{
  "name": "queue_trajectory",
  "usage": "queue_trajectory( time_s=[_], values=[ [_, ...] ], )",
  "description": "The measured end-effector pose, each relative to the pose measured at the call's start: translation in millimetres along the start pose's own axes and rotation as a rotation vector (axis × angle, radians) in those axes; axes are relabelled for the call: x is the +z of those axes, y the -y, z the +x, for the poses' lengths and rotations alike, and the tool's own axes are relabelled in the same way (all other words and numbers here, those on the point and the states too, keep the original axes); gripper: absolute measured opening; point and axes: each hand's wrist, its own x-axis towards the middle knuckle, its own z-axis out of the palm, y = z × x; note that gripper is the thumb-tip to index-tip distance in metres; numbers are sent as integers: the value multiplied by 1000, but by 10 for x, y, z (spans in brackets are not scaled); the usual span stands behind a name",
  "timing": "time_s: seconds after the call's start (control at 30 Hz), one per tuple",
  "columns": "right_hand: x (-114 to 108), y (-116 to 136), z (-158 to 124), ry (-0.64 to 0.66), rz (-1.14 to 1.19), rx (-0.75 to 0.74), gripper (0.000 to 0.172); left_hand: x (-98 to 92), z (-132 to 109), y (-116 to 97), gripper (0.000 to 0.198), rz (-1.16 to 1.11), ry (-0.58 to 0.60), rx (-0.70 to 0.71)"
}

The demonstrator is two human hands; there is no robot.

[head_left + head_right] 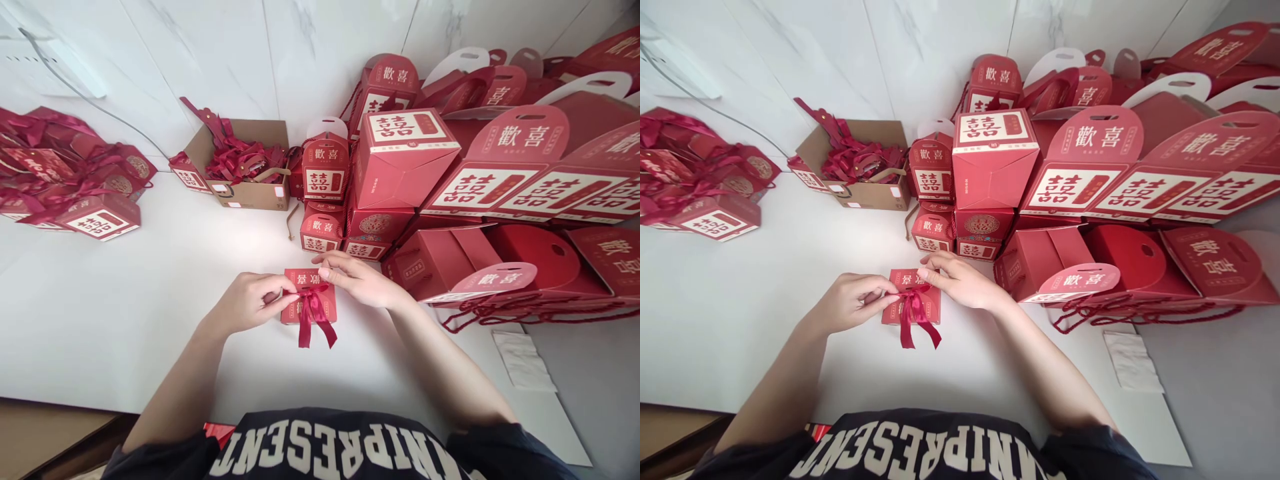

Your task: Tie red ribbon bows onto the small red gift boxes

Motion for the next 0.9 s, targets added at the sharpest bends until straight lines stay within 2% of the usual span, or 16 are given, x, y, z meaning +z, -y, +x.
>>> queue_trajectory(
  time_s=[0.1, 0.27, 0.4, 0.5, 0.67, 0.9],
  values=[
    [-4, 45, -23, 37, -65, -90, 10, 40, 21, -14, 21, -275, 39, -149],
    [41, 99, -39, -44, -168, -152, 11, 63, 54, -53, 27, -486, 103, -267],
    [121, 121, -52, -91, -312, -169, 9, 60, 70, -43, 37, -515, 159, -297],
    [197, 103, -83, -158, -503, -202, 5, 67, 79, -27, 41, -500, 135, -338],
    [288, 47, -157, -266, -862, -288, 20, 90, 90, -67, 44, -432, 79, -404],
    [294, 45, -197, -232, -896, -341, 26, 131, 95, -138, 42, -355, 5, -442]
  ],
)
